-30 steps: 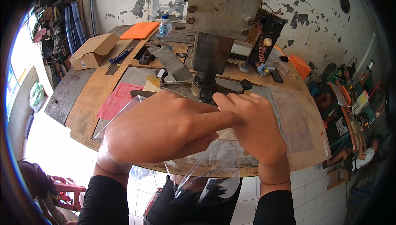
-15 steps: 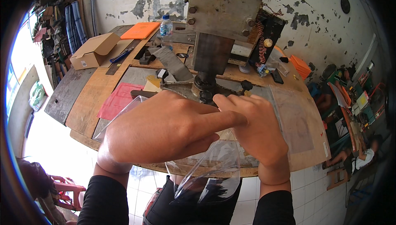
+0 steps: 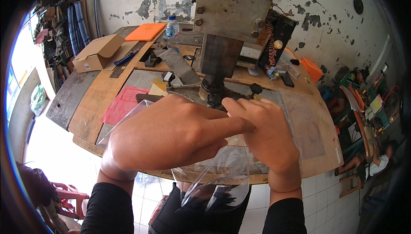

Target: The person separates, opens, and flattens clear plastic bags by hand on a workbench.

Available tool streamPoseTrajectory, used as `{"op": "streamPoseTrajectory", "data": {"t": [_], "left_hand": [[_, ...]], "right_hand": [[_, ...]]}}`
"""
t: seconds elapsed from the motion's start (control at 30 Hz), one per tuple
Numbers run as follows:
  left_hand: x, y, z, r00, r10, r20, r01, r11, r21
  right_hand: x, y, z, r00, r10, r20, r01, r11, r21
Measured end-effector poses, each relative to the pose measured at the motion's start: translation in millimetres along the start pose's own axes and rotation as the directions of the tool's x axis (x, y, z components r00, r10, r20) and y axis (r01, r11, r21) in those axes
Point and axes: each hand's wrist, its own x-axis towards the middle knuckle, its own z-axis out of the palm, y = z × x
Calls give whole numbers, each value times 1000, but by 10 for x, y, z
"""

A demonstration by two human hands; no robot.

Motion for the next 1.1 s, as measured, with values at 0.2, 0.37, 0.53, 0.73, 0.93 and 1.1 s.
{"op": "streamPoseTrajectory", "data": {"t": [0.2,0.37,0.53,0.73,0.93,1.1], "left_hand": [[-33,-5,-19,1000,0,-22,0,1000,-3],[-3,-10,-5,998,40,-46,-41,999,-15],[-5,-4,-9,998,40,-49,-41,999,-27],[10,-12,16,998,46,-46,-48,998,-35],[-24,2,0,1000,12,-25,-12,1000,-7],[-14,7,-4,1000,-1,-17,1,1000,-2]], "right_hand": [[9,-5,6,1000,9,11,-8,1000,-13],[-8,16,-3,1000,17,-13,-17,1000,16],[-3,8,11,1000,17,-8,-16,999,37],[-23,-9,-13,1000,25,6,-25,999,32],[3,-66,-45,999,-14,51,14,1000,-11],[-11,-47,-9,998,-20,51,20,1000,-14]]}}
